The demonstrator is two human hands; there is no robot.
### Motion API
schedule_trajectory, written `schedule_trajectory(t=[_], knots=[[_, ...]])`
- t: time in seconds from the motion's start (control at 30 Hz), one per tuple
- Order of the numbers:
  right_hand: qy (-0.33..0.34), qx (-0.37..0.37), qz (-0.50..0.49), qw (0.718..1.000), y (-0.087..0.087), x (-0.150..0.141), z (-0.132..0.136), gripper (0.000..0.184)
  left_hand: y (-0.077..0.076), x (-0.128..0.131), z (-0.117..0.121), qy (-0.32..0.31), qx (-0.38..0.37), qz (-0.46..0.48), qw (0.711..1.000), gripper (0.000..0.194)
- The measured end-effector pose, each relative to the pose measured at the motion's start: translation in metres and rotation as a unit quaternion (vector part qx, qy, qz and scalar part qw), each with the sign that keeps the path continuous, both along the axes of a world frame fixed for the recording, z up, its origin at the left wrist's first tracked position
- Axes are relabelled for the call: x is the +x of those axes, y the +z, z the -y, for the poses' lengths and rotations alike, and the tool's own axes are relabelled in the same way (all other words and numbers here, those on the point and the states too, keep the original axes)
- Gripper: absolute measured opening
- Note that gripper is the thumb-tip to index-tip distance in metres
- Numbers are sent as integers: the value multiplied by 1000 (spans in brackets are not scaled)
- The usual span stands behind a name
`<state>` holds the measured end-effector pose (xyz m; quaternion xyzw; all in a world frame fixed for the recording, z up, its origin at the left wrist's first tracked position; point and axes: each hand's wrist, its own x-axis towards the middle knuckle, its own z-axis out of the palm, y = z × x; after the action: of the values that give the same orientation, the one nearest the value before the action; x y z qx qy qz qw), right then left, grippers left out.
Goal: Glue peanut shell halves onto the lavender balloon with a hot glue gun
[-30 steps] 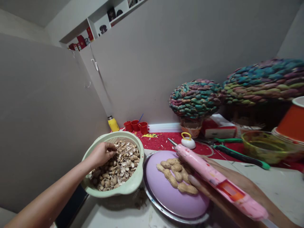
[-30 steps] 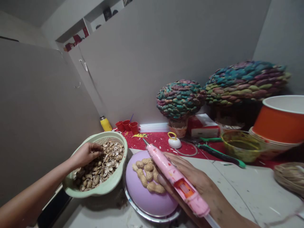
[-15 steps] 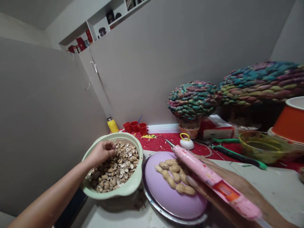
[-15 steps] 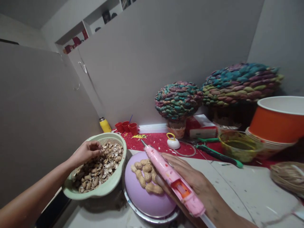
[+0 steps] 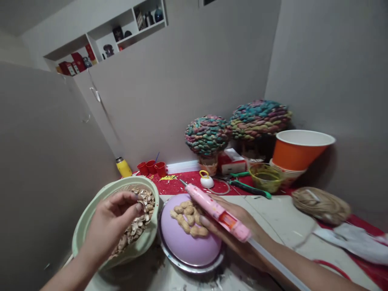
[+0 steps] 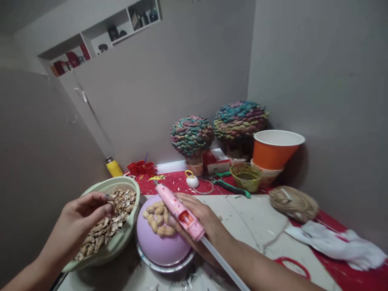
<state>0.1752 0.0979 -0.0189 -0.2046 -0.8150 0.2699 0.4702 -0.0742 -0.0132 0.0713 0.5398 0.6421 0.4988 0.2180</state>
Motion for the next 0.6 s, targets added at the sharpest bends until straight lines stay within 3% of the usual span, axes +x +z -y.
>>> schedule_trajectory(t=[0.07,0.13,0.2,0.33,0.6], knots=[[32,17,9,999,8,1,1,16,-4,23,7,-6,143,-145,979,8],[49,23,-4,999,14,2,3,9,-10,43,10,-31,288,-254,923,24],[64,29,-19,997,17,3,4,6,-18,57,8,-44,352,-348,868,29],[78,36,-37,996,16,1,4,7,-34,63,-5,-52,389,-454,800,27],[79,40,-60,994,9,-2,-2,7,-51,50,-11,-72,387,-550,737,28]])
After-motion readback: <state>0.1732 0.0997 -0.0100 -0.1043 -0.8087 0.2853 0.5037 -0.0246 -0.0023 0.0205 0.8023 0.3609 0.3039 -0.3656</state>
